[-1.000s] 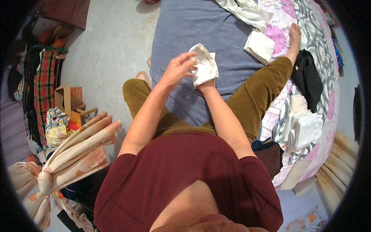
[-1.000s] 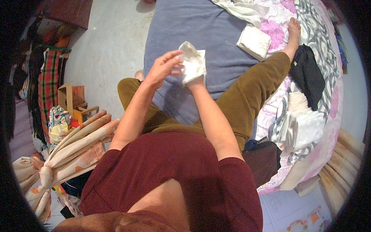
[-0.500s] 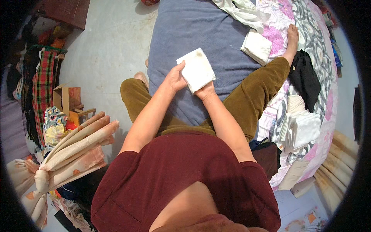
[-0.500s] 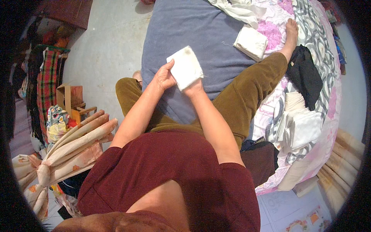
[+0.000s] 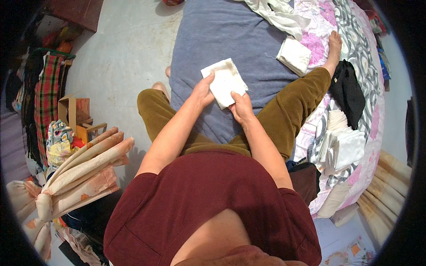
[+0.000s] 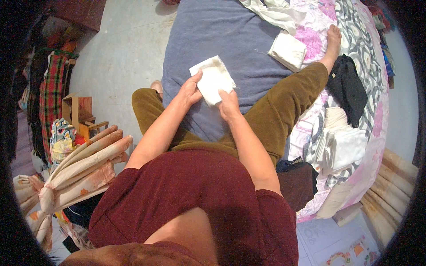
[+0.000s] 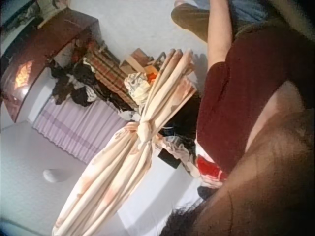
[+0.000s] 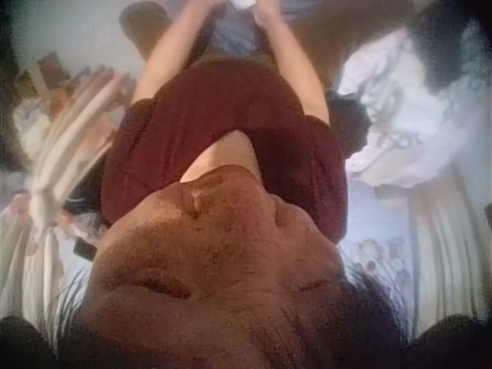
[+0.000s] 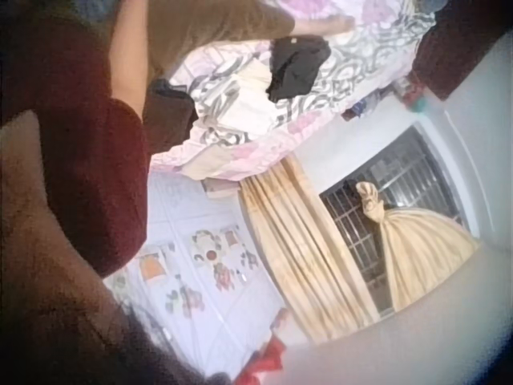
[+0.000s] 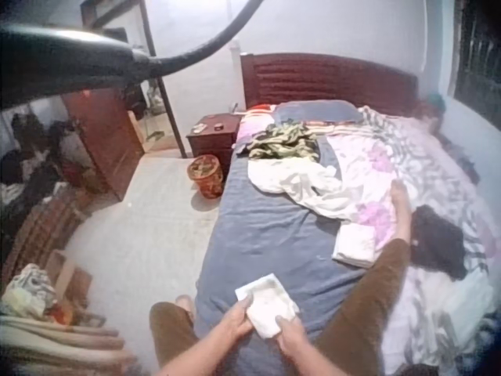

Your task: The person sits cross-legged on the floor and folds several white cloth items one by one. They unfold each item, smooth it out, fold it into a compact rectangle, and place it on a growing stack to their right.

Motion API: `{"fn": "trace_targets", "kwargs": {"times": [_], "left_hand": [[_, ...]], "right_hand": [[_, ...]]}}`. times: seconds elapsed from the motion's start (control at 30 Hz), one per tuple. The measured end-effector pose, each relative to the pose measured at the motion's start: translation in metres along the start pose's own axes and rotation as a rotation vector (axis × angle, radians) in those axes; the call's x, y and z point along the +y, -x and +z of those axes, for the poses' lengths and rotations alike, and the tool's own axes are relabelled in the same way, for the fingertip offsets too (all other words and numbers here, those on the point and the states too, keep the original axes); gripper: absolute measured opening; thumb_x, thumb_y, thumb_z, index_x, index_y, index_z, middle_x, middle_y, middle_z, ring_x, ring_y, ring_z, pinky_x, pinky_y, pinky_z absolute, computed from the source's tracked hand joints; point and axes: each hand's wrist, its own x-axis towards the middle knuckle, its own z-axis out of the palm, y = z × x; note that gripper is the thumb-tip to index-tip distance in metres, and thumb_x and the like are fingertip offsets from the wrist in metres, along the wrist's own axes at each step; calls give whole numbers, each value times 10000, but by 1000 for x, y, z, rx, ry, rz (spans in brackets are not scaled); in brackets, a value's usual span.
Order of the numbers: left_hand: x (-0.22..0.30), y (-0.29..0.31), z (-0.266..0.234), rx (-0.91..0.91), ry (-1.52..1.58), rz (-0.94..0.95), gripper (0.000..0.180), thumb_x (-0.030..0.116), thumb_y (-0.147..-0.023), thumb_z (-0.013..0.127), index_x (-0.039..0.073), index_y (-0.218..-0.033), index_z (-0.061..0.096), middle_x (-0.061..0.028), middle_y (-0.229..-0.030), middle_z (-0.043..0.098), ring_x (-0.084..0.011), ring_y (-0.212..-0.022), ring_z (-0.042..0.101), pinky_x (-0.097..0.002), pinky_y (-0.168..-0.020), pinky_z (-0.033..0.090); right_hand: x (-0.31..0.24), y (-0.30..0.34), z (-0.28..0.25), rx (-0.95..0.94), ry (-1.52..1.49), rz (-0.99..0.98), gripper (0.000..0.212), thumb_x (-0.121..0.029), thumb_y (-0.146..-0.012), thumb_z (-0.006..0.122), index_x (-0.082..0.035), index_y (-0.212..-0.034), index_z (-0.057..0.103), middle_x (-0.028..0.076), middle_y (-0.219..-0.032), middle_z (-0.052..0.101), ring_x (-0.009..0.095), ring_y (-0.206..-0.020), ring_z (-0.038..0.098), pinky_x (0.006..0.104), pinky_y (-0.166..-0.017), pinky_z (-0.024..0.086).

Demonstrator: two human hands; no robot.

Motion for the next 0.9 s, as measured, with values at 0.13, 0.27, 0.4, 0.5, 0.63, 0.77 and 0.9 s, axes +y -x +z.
{"fn": "trace_targets", "kwargs": {"times": [0.13, 0.27, 0.4, 0.5, 0.63, 0.77, 0.9], "left_hand": [[7, 14, 13, -26, 83, 14, 397, 242, -987, 491, -13, -1291, 462, -167, -1265, 557, -302, -1192, 532, -454, -1046, 417], [26, 50, 42, -50, -151, 112, 410, 272, -997, 469, -23, -1282, 460, -159, -1245, 567, -289, -1163, 554, -431, -1035, 429], [42, 82, 71, -215, -193, 21, 404, 263, -984, 495, -20, -1272, 475, -153, -1216, 587, -257, -1112, 589, -398, -993, 465], [48, 92, 80, -210, -316, -24, 417, 264, -974, 528, -18, -1276, 477, -146, -1202, 588, -249, -1077, 604, -375, -949, 494], [37, 112, 107, 65, -812, 636, 393, 172, -894, 655, 12, -1234, 543, -131, -1230, 571, -250, -1079, 588, -363, -944, 485], [44, 126, 101, -56, -1527, 1332, 302, 90, -724, 769, 102, -1020, 713, -92, -1228, 584, -262, -1178, 504, -358, -971, 432], [38, 127, 109, -164, -1649, 1333, 239, 136, -680, 797, 161, -913, 752, -63, -1178, 628, -301, -1220, 460, -413, -1020, 347]], "right_hand": [[-9, 9, -7, 214, 278, 199, 377, -51, -930, 507, -3, -1295, 424, 112, -1211, 564, 223, -1098, 575, 382, -959, 488], [-32, 38, -2, 325, 891, -524, 490, -168, -913, 615, 13, -1318, 406, 145, -1234, 552, 241, -1123, 548, 320, -946, 445], [-65, 51, 30, 173, 1172, -667, 769, -312, -848, 682, 87, -1391, 309, 259, -1302, 502, 314, -1175, 537, 367, -977, 437], [-76, 56, 43, -177, 305, -3, 502, -267, -890, 653, 28, -1267, 501, 145, -1167, 612, 212, -1036, 617, 328, -879, 507], [-67, 68, 50, -156, -34, 47, 341, -185, -943, 578, 15, -1217, 550, 106, -1122, 638, 191, -989, 635, 341, -874, 524], [-71, 80, 58, -161, -110, 4, 343, -182, -958, 552, 19, -1235, 534, 114, -1153, 628, 205, -1018, 629, 353, -893, 519], [-76, 85, 59, -242, -144, -8, 370, -200, -973, 519, 15, -1274, 506, 129, -1211, 605, 220, -1083, 604, 375, -955, 490]]}}
